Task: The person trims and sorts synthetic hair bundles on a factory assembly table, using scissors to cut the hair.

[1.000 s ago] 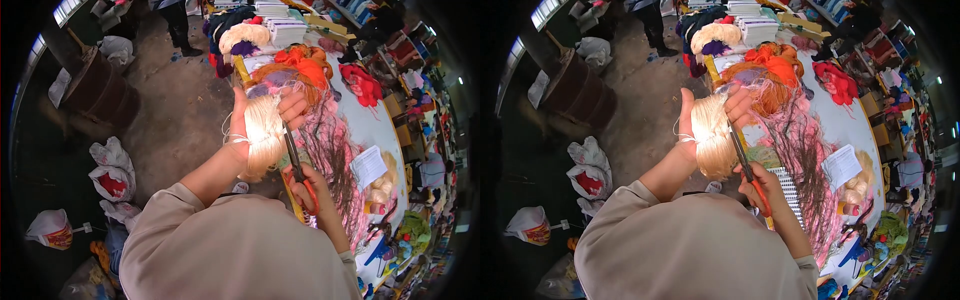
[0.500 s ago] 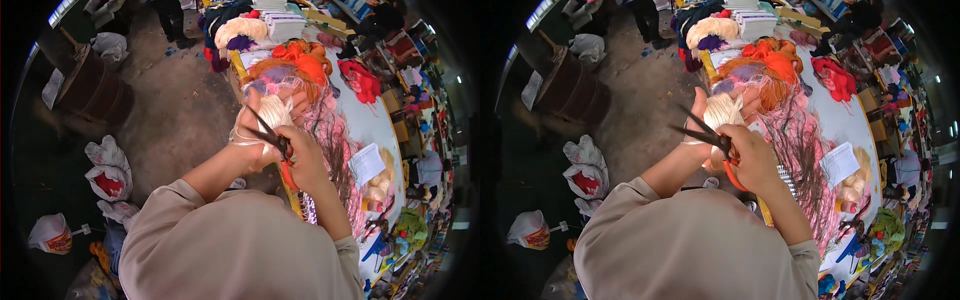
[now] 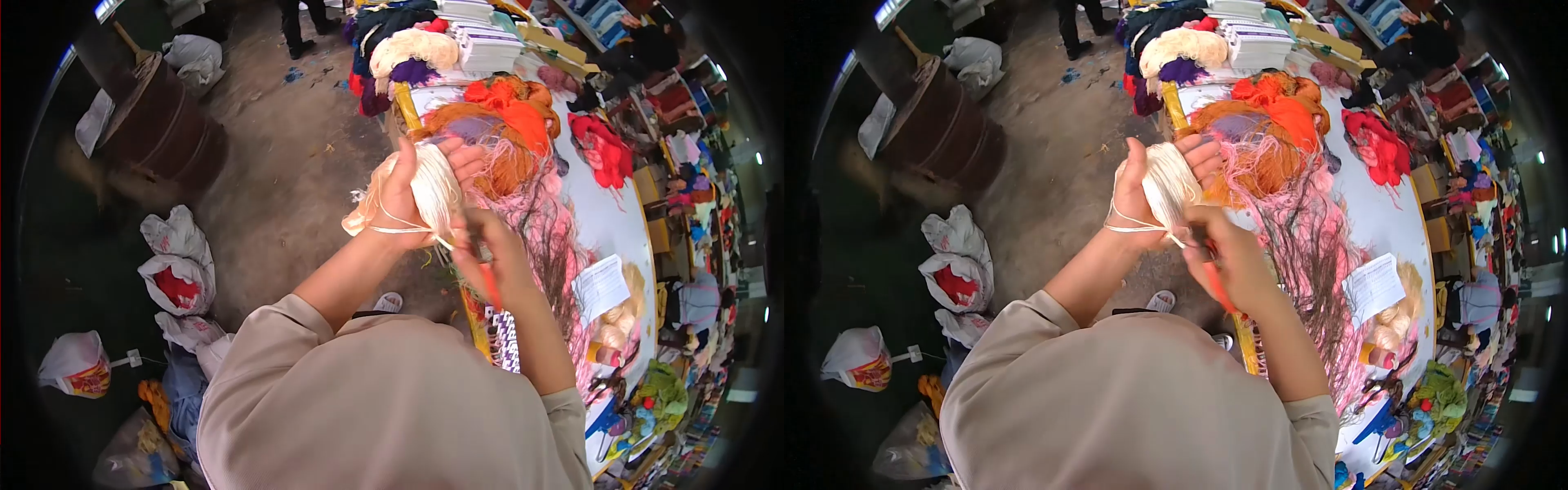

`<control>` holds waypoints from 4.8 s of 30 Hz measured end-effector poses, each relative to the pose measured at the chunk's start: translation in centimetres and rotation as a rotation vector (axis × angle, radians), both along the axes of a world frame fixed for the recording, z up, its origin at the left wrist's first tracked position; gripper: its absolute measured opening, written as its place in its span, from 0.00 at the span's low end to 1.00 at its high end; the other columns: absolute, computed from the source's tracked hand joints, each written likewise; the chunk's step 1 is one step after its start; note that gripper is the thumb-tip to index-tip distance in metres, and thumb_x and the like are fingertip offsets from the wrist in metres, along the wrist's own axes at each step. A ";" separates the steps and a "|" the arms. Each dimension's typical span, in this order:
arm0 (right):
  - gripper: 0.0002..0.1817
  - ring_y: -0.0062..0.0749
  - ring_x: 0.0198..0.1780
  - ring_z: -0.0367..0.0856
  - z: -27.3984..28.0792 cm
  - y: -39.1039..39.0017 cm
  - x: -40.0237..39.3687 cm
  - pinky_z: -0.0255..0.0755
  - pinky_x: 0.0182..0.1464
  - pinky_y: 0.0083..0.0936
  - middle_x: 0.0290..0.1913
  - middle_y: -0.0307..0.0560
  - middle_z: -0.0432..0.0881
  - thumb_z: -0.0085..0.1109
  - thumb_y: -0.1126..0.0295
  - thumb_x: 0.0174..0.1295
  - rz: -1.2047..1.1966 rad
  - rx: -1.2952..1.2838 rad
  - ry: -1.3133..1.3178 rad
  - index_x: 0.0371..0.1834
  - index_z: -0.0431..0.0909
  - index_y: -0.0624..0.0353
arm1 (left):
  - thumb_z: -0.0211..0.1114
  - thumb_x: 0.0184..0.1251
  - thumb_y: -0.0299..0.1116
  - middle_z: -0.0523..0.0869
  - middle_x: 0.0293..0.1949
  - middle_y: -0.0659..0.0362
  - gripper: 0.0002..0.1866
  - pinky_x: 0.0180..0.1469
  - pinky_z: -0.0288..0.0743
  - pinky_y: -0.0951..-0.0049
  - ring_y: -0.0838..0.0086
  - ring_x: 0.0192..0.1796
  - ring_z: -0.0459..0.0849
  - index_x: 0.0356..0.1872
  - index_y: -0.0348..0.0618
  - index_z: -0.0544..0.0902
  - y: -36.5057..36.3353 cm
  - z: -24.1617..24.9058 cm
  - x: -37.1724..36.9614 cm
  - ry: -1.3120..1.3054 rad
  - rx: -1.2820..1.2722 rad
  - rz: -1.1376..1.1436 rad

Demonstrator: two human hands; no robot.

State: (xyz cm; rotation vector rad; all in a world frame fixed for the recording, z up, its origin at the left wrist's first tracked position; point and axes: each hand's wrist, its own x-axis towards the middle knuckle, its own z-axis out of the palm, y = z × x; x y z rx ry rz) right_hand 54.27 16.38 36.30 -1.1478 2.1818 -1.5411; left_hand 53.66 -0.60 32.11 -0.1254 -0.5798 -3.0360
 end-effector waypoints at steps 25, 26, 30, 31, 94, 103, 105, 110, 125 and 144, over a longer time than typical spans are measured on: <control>0.22 0.19 0.31 0.71 -2.1 7.0 -2.1 0.71 0.43 0.28 0.32 0.38 0.73 0.51 0.79 0.66 -0.161 -0.904 -0.989 0.63 0.69 0.56 | 0.51 0.77 0.52 0.65 0.17 0.68 0.25 0.35 0.67 0.75 0.83 0.22 0.63 0.43 0.35 0.78 -8.4 1.7 3.7 0.027 -0.390 0.353; 0.22 0.19 0.31 0.70 -1.9 7.1 -2.2 0.74 0.43 0.25 0.31 0.38 0.71 0.50 0.80 0.65 -0.186 -0.884 -0.949 0.63 0.69 0.57 | 0.51 0.77 0.52 0.64 0.18 0.68 0.25 0.35 0.67 0.75 0.83 0.22 0.62 0.43 0.35 0.78 -8.5 2.1 3.8 0.031 -0.412 0.379; 0.24 0.20 0.31 0.72 -0.3 7.2 -4.4 0.69 0.35 0.20 0.34 0.38 0.76 0.58 0.79 0.59 -0.283 -0.596 -0.626 0.61 0.69 0.61 | 0.60 0.73 0.42 0.78 0.25 0.60 0.19 0.45 0.76 0.70 0.77 0.30 0.77 0.46 0.32 0.77 -9.4 3.6 4.8 0.066 -0.764 0.504; 0.25 0.20 0.32 0.73 1.8 6.6 -4.8 0.67 0.34 0.17 0.34 0.37 0.76 0.59 0.79 0.57 -0.371 -0.460 -0.461 0.60 0.69 0.63 | 0.64 0.69 0.37 0.85 0.39 0.51 0.20 0.54 0.77 0.67 0.69 0.42 0.84 0.50 0.28 0.76 -9.8 5.4 5.3 0.152 -1.019 0.408; 0.27 0.21 0.24 0.73 -2.6 2.7 6.6 0.69 0.29 0.18 0.26 0.40 0.75 0.46 0.44 0.73 0.096 -0.364 -0.604 0.48 0.74 0.62 | 0.61 0.71 0.44 0.83 0.34 0.56 0.14 0.40 0.82 0.63 0.64 0.37 0.85 0.44 0.43 0.77 1.2 1.7 7.2 -0.046 -0.118 -0.006; 0.21 0.18 0.16 0.69 -2.2 3.4 8.5 0.64 0.17 0.19 0.20 0.36 0.71 0.45 0.50 0.75 0.016 -0.346 -0.932 0.38 0.75 0.58 | 0.53 0.75 0.43 0.82 0.48 0.48 0.20 0.56 0.78 0.53 0.55 0.52 0.84 0.54 0.35 0.72 0.6 2.3 7.0 -0.120 -0.323 0.114; 0.23 0.21 0.16 0.71 -3.4 4.3 7.8 0.66 0.18 0.21 0.20 0.38 0.73 0.41 0.49 0.76 0.087 -0.362 -0.888 0.34 0.73 0.58 | 0.51 0.78 0.45 0.81 0.42 0.52 0.18 0.57 0.78 0.59 0.63 0.45 0.83 0.49 0.38 0.72 2.8 3.2 6.8 0.013 -0.469 0.255; 0.25 0.23 0.18 0.74 -1.7 5.5 8.2 0.70 0.23 0.21 0.19 0.39 0.75 0.38 0.50 0.77 -0.004 -0.378 -0.615 0.35 0.73 0.60 | 0.50 0.79 0.48 0.79 0.30 0.59 0.18 0.51 0.80 0.63 0.73 0.35 0.79 0.45 0.41 0.72 5.7 3.7 6.9 0.035 -0.440 0.175; 0.28 0.17 0.22 0.72 -4.1 7.5 9.0 0.66 0.25 0.16 0.21 0.36 0.75 0.37 0.44 0.76 -0.097 -0.353 -0.708 0.37 0.75 0.60 | 0.47 0.76 0.58 0.79 0.28 0.60 0.25 0.40 0.78 0.68 0.69 0.33 0.80 0.49 0.44 0.74 4.4 -0.7 4.2 -0.130 -0.432 -0.127; 0.34 0.19 0.22 0.72 -3.2 7.0 6.7 0.65 0.26 0.17 0.21 0.37 0.75 0.35 0.38 0.73 0.011 -0.267 -0.719 0.36 0.76 0.62 | 0.60 0.74 0.38 0.80 0.34 0.61 0.08 0.30 0.80 0.71 0.74 0.30 0.80 0.45 0.47 0.76 2.3 -1.0 3.7 -0.168 -0.416 -0.235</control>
